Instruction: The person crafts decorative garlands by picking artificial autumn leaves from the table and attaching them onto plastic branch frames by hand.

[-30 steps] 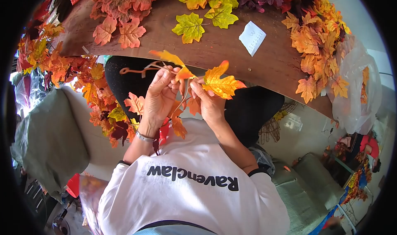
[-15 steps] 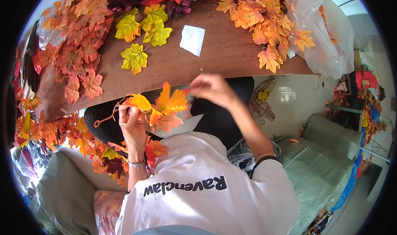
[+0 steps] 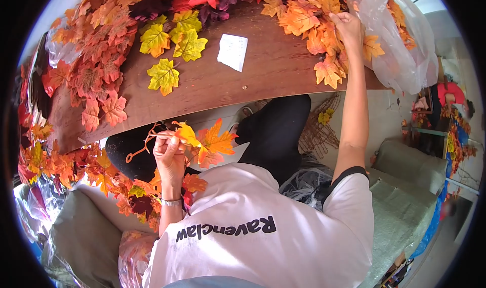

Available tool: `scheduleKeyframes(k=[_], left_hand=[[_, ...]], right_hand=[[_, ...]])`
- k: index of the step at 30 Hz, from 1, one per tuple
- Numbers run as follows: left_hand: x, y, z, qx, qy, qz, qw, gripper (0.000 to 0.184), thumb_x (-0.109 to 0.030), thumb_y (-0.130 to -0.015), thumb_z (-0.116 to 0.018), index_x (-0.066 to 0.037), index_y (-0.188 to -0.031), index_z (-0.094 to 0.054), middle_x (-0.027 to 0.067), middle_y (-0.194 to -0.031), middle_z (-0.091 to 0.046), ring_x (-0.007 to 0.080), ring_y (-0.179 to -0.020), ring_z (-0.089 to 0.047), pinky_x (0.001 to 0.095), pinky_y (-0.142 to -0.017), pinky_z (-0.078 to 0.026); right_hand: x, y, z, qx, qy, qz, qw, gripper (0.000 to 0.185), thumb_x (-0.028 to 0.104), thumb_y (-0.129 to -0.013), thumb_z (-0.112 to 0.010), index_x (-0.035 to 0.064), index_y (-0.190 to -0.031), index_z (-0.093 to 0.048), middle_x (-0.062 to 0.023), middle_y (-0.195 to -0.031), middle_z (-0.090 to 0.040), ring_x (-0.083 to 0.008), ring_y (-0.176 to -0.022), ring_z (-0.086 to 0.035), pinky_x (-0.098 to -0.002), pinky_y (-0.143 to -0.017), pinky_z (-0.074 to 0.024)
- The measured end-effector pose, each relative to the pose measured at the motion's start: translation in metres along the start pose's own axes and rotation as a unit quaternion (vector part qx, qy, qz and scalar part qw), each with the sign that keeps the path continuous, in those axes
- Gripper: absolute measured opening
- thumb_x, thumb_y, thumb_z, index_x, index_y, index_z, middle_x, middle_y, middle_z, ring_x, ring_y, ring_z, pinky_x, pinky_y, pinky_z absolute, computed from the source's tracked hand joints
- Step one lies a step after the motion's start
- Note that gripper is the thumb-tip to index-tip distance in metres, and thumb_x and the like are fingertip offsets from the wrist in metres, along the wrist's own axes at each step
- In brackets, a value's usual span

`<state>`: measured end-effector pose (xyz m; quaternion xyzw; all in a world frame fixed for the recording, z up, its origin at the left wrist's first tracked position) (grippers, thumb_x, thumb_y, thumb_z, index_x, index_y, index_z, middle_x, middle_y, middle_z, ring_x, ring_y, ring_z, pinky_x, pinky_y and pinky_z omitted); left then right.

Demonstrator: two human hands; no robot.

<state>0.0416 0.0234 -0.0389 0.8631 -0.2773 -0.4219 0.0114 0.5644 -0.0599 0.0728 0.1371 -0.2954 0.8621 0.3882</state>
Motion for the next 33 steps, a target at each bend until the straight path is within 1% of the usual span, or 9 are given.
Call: scheduleKeyframes(k=[5,11,16,18,19,21,25,28,33], left_hand=[[-0.005,0.001,0.002,-0.007,-0.012,-0.013,1.0,0.007,0.003,-0.078,-0.061,0.001,-0.082,-0.057,0.0081,-0.085,-0.06,0.0089,-0.062,-0.054,0.0203,-0.056,-0.042],[-0.001,-0.003,-0.004,0.009,-0.047,0.01,0.999,0.007,0.001,-0.078,-0.061,0.001,-0.082,-0.055,0.0088,-0.083,-0.06,0.0098,-0.063,-0.055,0.0212,-0.057,-0.043],[0.01,-0.005,-0.006,0.021,-0.095,0.028,0.995,0.008,-0.001,-0.079,-0.062,0.0,-0.084,-0.055,0.006,-0.084,-0.061,0.009,-0.068,-0.058,0.0193,-0.059,-0.045],[0.012,-0.004,-0.006,0.022,-0.117,0.005,0.993,0.008,0.001,-0.079,-0.062,-0.001,-0.083,-0.055,0.0049,-0.084,-0.06,0.0079,-0.073,-0.058,0.0194,-0.061,-0.045],[0.016,-0.003,-0.003,0.022,-0.133,-0.024,0.991,0.008,0.001,-0.079,-0.061,-0.002,-0.083,-0.055,0.0048,-0.084,-0.06,0.0073,-0.074,-0.057,0.0192,-0.062,-0.045],[0.013,0.0,-0.006,0.025,-0.087,0.081,0.993,0.01,-0.001,-0.08,-0.06,-0.002,-0.086,-0.053,0.0034,-0.084,-0.059,0.0071,-0.073,-0.055,0.02,-0.063,-0.044],[0.009,0.004,0.004,0.055,-0.236,0.013,0.97,0.012,-0.004,-0.08,-0.062,0.0,-0.089,-0.055,0.0024,-0.084,-0.059,0.0093,-0.071,-0.054,0.0227,-0.063,-0.045],[0.001,0.004,-0.007,0.033,-0.045,0.023,0.998,0.015,-0.001,-0.08,-0.06,-0.001,-0.094,-0.053,0.0069,-0.079,-0.06,0.01,-0.066,-0.053,0.0207,-0.059,-0.042],[-0.004,0.002,-0.014,0.04,0.014,0.027,0.999,0.008,-0.004,-0.082,-0.059,-0.001,-0.089,-0.055,0.0056,-0.08,-0.062,0.0091,-0.068,-0.055,0.0204,-0.057,-0.042]], right_hand=[[0.001,0.0,0.011,0.003,-0.012,-0.009,1.0,0.023,0.023,-0.076,-0.062,0.0002,-0.082,-0.065,-0.0067,-0.066,-0.063,-0.0118,-0.056,-0.059,-0.0229,-0.052,-0.0437],[0.014,0.032,0.087,-0.16,-0.347,-0.028,0.924,0.019,-0.002,-0.075,-0.061,-0.004,-0.093,-0.059,-0.0104,-0.083,-0.062,-0.0196,-0.071,-0.063,-0.0283,-0.064,-0.0547],[0.129,0.146,0.021,0.167,-0.582,-0.04,0.795,0.046,0.003,-0.082,-0.056,0.0033,-0.124,-0.038,-0.0109,-0.09,-0.053,-0.0216,-0.072,-0.061,-0.0341,-0.061,-0.0547],[0.19,0.22,-0.015,0.346,-0.736,-0.054,0.579,0.047,0.021,-0.084,-0.056,0.0051,-0.124,-0.038,-0.0128,-0.097,-0.054,-0.0231,-0.074,-0.061,-0.0391,-0.061,-0.0541],[0.212,0.251,-0.032,0.396,-0.718,-0.097,0.564,0.051,0.025,-0.082,-0.057,0.0045,-0.124,-0.036,-0.0127,-0.101,-0.055,-0.024,-0.076,-0.061,-0.0362,-0.063,-0.0536],[0.223,0.295,-0.05,0.362,-0.424,0.19,0.808,0.047,0.018,-0.079,-0.062,0.004,-0.12,-0.042,-0.0113,-0.102,-0.056,-0.0215,-0.089,-0.058,-0.0307,-0.071,-0.0488],[0.247,0.302,-0.087,0.424,-0.62,-0.165,0.64,0.047,0.009,-0.076,-0.066,0.0059,-0.119,-0.047,-0.0039,-0.094,-0.057,-0.0143,-0.089,-0.054,-0.0291,-0.072,-0.0446],[0.244,0.312,-0.11,0.435,-0.697,-0.316,0.474,0.051,0.011,-0.077,-0.066,0.0082,-0.123,-0.044,-0.001,-0.086,-0.055,-0.0115,-0.074,-0.051,-0.0288,-0.065,-0.0435],[0.255,0.326,-0.11,0.42,-0.711,-0.394,0.402,0.058,0.015,-0.079,-0.063,0.0134,-0.13,-0.035,-0.0013,-0.082,-0.054,-0.0126,-0.064,-0.048,-0.0299,-0.059,-0.0403]])
Point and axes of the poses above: each hand's wrist, its own y-axis away from the middle knuckle, its own z-axis out of the back of the hand, x = y × z, the point moved 5 cm from there along -y, towards the middle knuckle
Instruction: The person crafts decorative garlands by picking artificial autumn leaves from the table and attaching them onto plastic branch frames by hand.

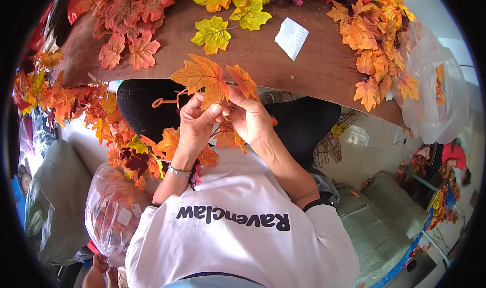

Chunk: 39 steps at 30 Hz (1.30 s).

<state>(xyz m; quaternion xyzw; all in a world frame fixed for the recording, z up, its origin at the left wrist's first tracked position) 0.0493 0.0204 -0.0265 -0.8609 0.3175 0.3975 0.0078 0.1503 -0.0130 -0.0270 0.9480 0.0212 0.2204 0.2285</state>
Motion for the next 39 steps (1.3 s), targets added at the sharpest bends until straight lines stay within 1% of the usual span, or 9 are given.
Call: scheduleKeyframes(k=[2,5,11,14,17,23,29,35,39], left_hand=[[0.001,0.0,0.001,-0.002,0.002,0.004,1.0,0.007,-0.003,-0.082,-0.059,-0.002,-0.088,-0.055,0.0056,-0.076,-0.061,0.0085,-0.066,-0.053,0.0203,-0.057,-0.041],[-0.003,0.001,0.0,0.011,0.013,0.009,1.0,0.008,-0.003,-0.081,-0.06,-0.002,-0.088,-0.055,0.0061,-0.078,-0.061,0.0081,-0.064,-0.052,0.0201,-0.057,-0.04],[-0.001,0.001,0.002,0.004,0.024,0.017,1.0,0.007,-0.003,-0.081,-0.06,-0.003,-0.086,-0.055,0.0053,-0.076,-0.06,0.0082,-0.064,-0.052,0.0199,-0.057,-0.04],[-0.003,0.0,-0.001,0.014,0.029,0.008,0.999,0.007,-0.003,-0.081,-0.06,-0.003,-0.085,-0.055,0.0049,-0.075,-0.06,0.0079,-0.064,-0.052,0.02,-0.057,-0.04],[-0.002,0.0,0.001,0.005,0.021,0.016,1.0,0.006,-0.003,-0.081,-0.06,-0.003,-0.085,-0.055,0.0051,-0.075,-0.06,0.008,-0.064,-0.052,0.02,-0.056,-0.04],[0.0,0.001,0.002,0.002,0.029,0.014,0.999,0.006,-0.002,-0.082,-0.059,-0.002,-0.086,-0.054,0.0057,-0.075,-0.061,0.0082,-0.063,-0.052,0.0198,-0.056,-0.04],[0.0,0.001,0.0,-0.004,0.042,0.004,0.999,0.009,0.0,-0.082,-0.058,-0.001,-0.09,-0.054,0.0069,-0.078,-0.061,0.0084,-0.063,-0.053,0.0198,-0.056,-0.04],[0.004,0.002,0.003,-0.029,0.05,-0.003,0.998,0.014,0.001,-0.082,-0.057,-0.001,-0.095,-0.053,0.0068,-0.079,-0.061,0.0093,-0.065,-0.054,0.0201,-0.057,-0.041],[0.005,0.003,0.004,-0.022,0.061,0.001,0.998,0.018,0.002,-0.081,-0.057,-0.001,-0.099,-0.054,0.0081,-0.082,-0.062,0.0112,-0.066,-0.056,0.0209,-0.058,-0.043]], right_hand=[[-0.007,0.0,0.004,-0.015,-0.013,-0.019,1.0,0.06,0.017,-0.079,-0.063,0.0136,-0.131,-0.033,-0.0015,-0.083,-0.054,-0.0127,-0.064,-0.048,-0.0299,-0.058,-0.0404],[-0.009,0.0,0.003,-0.021,-0.028,-0.02,0.999,0.06,0.017,-0.079,-0.064,0.0131,-0.131,-0.034,-0.0016,-0.082,-0.054,-0.0122,-0.063,-0.048,-0.0291,-0.058,-0.0403],[-0.01,0.001,0.003,-0.025,-0.038,-0.031,0.998,0.057,0.016,-0.079,-0.064,0.0112,-0.129,-0.036,-0.0024,-0.08,-0.055,-0.0121,-0.064,-0.049,-0.0294,-0.059,-0.0422],[-0.014,-0.001,0.008,0.005,-0.061,-0.056,0.997,0.055,0.015,-0.079,-0.063,0.0097,-0.128,-0.037,-0.0027,-0.08,-0.055,-0.0122,-0.065,-0.049,-0.0292,-0.06,-0.0432],[-0.011,0.0,0.005,-0.012,-0.039,-0.029,0.999,0.054,0.016,-0.079,-0.063,0.0089,-0.127,-0.038,-0.003,-0.081,-0.055,-0.0123,-0.066,-0.049,-0.0286,-0.06,-0.0431],[-0.011,0.002,0.004,-0.026,-0.043,-0.037,0.998,0.054,0.015,-0.08,-0.062,0.0093,-0.128,-0.037,-0.0034,-0.081,-0.055,-0.0122,-0.066,-0.049,-0.0282,-0.059,-0.0432],[-0.009,0.002,0.001,-0.015,-0.014,-0.006,1.0,0.054,0.014,-0.081,-0.062,0.0071,-0.128,-0.036,-0.0026,-0.077,-0.053,-0.012,-0.066,-0.05,-0.0292,-0.058,-0.0437],[-0.012,0.001,0.005,0.012,0.0,0.012,1.0,0.046,0.012,-0.081,-0.061,0.0059,-0.123,-0.043,-0.0012,-0.074,-0.05,-0.0127,-0.066,-0.05,-0.0293,-0.058,-0.0443],[-0.01,0.002,0.007,0.029,0.032,0.008,0.999,0.044,0.01,-0.081,-0.06,0.0049,-0.122,-0.044,-0.0013,-0.077,-0.051,-0.013,-0.068,-0.05,-0.0302,-0.06,-0.0436]])
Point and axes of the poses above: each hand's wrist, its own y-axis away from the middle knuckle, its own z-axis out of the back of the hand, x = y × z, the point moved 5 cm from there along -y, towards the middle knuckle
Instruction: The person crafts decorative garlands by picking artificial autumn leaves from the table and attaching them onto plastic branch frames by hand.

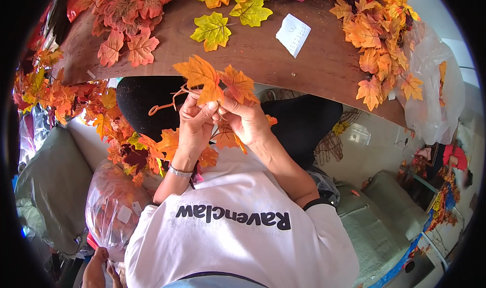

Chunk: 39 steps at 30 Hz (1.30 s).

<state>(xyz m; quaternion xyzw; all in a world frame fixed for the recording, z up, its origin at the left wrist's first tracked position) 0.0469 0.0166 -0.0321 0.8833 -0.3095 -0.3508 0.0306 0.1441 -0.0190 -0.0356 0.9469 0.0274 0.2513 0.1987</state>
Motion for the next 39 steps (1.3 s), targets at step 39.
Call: scheduleKeyframes(k=[39], left_hand=[[-0.015,0.0,-0.003,0.043,-0.018,-0.013,0.999,0.024,-0.013,-0.089,-0.05,-0.001,-0.109,-0.056,0.0109,-0.094,-0.061,0.0114,-0.077,-0.054,0.0251,-0.072,-0.045]], right_hand=[[-0.022,0.02,0.019,0.096,-0.167,-0.025,0.981,0.045,0.018,-0.082,-0.06,0.005,-0.121,-0.041,-0.007,-0.085,-0.051,-0.0097,-0.061,-0.048,-0.0236,-0.058,-0.0365]])
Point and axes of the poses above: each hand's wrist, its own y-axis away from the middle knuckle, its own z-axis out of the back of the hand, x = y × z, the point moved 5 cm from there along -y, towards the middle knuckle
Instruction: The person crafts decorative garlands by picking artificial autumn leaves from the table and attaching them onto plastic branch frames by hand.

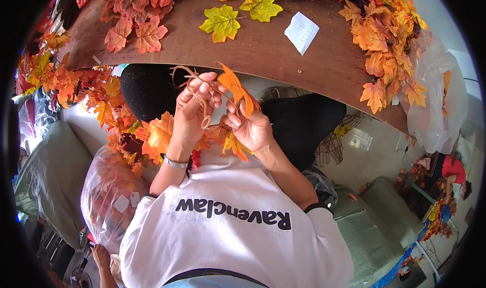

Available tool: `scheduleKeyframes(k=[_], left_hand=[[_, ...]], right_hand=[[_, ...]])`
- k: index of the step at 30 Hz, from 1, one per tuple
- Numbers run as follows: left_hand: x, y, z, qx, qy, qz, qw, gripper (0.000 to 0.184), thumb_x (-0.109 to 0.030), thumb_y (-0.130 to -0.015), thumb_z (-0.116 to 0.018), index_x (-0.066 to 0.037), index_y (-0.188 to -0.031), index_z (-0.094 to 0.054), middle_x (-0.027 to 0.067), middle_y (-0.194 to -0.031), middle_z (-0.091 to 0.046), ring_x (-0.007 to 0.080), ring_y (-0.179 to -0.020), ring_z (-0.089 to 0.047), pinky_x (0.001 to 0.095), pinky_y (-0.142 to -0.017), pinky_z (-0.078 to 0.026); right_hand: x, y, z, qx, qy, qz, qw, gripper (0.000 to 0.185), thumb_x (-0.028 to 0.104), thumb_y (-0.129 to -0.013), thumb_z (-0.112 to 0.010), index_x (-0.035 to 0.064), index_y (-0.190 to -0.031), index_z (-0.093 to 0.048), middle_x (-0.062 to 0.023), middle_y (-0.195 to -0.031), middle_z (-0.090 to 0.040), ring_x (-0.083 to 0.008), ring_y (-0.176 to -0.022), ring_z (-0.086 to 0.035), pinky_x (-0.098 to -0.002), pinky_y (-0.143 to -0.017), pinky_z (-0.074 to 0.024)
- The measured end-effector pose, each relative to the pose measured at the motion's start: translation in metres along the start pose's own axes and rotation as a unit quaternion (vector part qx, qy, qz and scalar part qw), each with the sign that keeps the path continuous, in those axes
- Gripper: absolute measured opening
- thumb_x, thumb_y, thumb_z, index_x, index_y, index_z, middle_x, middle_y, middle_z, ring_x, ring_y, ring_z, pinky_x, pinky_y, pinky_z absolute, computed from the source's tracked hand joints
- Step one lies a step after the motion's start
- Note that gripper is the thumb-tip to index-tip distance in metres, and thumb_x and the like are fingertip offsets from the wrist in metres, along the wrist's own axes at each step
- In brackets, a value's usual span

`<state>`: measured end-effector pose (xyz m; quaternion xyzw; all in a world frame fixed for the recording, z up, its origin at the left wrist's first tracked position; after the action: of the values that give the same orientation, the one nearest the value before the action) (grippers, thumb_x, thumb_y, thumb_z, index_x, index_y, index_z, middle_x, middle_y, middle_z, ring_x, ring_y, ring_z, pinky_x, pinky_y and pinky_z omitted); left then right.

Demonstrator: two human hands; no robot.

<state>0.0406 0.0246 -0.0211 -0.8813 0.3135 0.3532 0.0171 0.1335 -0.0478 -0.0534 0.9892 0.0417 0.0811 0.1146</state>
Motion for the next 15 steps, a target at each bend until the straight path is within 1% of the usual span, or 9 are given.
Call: scheduleKeyframes(k=[3,4,7,8,10,11,12,13,15], left_hand=[[0.0,-0.003,0.002,0.006,0.028,-0.015,0.999,0.022,-0.012,-0.089,-0.05,-0.001,-0.106,-0.057,0.0105,-0.093,-0.061,0.0113,-0.078,-0.054,0.0246,-0.072,-0.045],[0.001,-0.003,0.004,0.011,0.024,-0.01,1.0,0.022,-0.012,-0.089,-0.049,0.0,-0.106,-0.057,0.0127,-0.101,-0.06,0.0118,-0.08,-0.055,0.0244,-0.073,-0.044],[-0.008,-0.001,0.0,0.053,-0.01,-0.033,0.998,0.022,-0.011,-0.089,-0.048,0.0,-0.106,-0.057,0.0153,-0.113,-0.056,0.0131,-0.086,-0.055,0.0253,-0.076,-0.044],[-0.013,-0.002,-0.004,0.074,-0.019,-0.052,0.996,0.023,-0.012,-0.089,-0.048,-0.001,-0.107,-0.058,0.0165,-0.12,-0.051,0.0145,-0.093,-0.055,0.0259,-0.08,-0.043],[-0.016,-0.001,-0.004,0.087,0.027,-0.053,0.994,0.023,-0.012,-0.089,-0.048,-0.002,-0.108,-0.057,0.0166,-0.12,-0.051,0.0149,-0.097,-0.054,0.0271,-0.081,-0.043],[-0.016,0.001,-0.004,0.095,0.05,-0.054,0.993,0.024,-0.012,-0.089,-0.048,-0.002,-0.108,-0.057,0.0166,-0.12,-0.051,0.0151,-0.098,-0.053,0.0278,-0.082,-0.043],[-0.015,0.001,-0.004,0.09,0.093,-0.053,0.99,0.023,-0.012,-0.088,-0.05,-0.002,-0.108,-0.057,0.0161,-0.115,-0.054,0.0164,-0.098,-0.054,0.0292,-0.082,-0.043],[-0.013,0.001,-0.001,0.08,0.075,-0.039,0.993,0.023,-0.012,-0.088,-0.05,-0.002,-0.107,-0.058,0.0154,-0.112,-0.056,0.0165,-0.096,-0.055,0.0293,-0.082,-0.043],[-0.009,0.002,0.006,0.058,0.04,-0.009,0.997,0.021,-0.012,-0.088,-0.051,-0.002,-0.104,-0.059,0.0139,-0.105,-0.059,0.0167,-0.092,-0.056,0.0295,-0.082,-0.043]], right_hand=[[-0.004,-0.001,-0.002,0.02,-0.043,-0.033,0.998,0.029,0.02,-0.084,-0.057,0.0036,-0.106,-0.047,-0.0059,-0.081,-0.048,-0.0084,-0.058,-0.045,-0.0226,-0.058,-0.0346],[-0.004,-0.001,-0.001,0.014,-0.037,-0.036,0.999,0.02,0.02,-0.085,-0.055,0.0035,-0.095,-0.049,-0.0057,-0.079,-0.048,-0.0079,-0.057,-0.043,-0.0225,-0.057,-0.0334],[-0.003,-0.001,-0.002,0.02,-0.021,-0.034,0.999,0.02,0.018,-0.084,-0.056,0.0031,-0.096,-0.049,-0.0054,-0.078,-0.047,-0.008,-0.057,-0.043,-0.0226,-0.057,-0.0334],[-0.003,-0.001,-0.002,0.023,-0.019,-0.034,0.999,0.02,0.018,-0.084,-0.056,0.0032,-0.095,-0.049,-0.0054,-0.078,-0.047,-0.0081,-0.057,-0.043,-0.0227,-0.057,-0.0335],[-0.003,0.0,0.002,0.031,-0.015,-0.033,0.999,0.021,0.018,-0.083,-0.057,0.0034,-0.094,-0.048,-0.0054,-0.078,-0.048,-0.0083,-0.057,-0.043,-0.023,-0.057,-0.0337],[-0.004,0.0,0.003,0.029,-0.013,-0.03,0.999,0.023,0.018,-0.083,-0.058,0.0031,-0.098,-0.048,-0.0052,-0.078,-0.047,-0.0085,-0.056,-0.043,-0.023,-0.057,-0.0336],[-0.004,-0.001,0.005,0.028,-0.01,-0.026,0.999,0.027,0.018,-0.082,-0.058,0.0027,-0.102,-0.048,-0.0051,-0.077,-0.047,-0.0087,-0.056,-0.043,-0.023,-0.057,-0.0335],[-0.003,-0.002,0.005,0.027,-0.007,-0.022,0.999,0.03,0.018,-0.082,-0.058,0.0024,-0.105,-0.048,-0.0049,-0.077,-0.047,-0.0089,-0.056,-0.042,-0.023,-0.057,-0.0333],[-0.003,-0.003,0.0,0.044,-0.011,-0.028,0.999,0.036,0.016,-0.082,-0.058,0.0028,-0.114,-0.046,-0.0051,-0.079,-0.05,-0.0099,-0.059,-0.046,-0.0235,-0.061,-0.0369]])
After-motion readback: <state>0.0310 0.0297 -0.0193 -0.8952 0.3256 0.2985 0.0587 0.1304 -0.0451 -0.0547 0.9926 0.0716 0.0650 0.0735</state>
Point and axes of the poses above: each hand's wrist, its own y-axis away from the middle knuckle, its own z-axis out of the back of the hand, x = y × z, the point moved 5 cm from there along -y, towards the middle knuckle
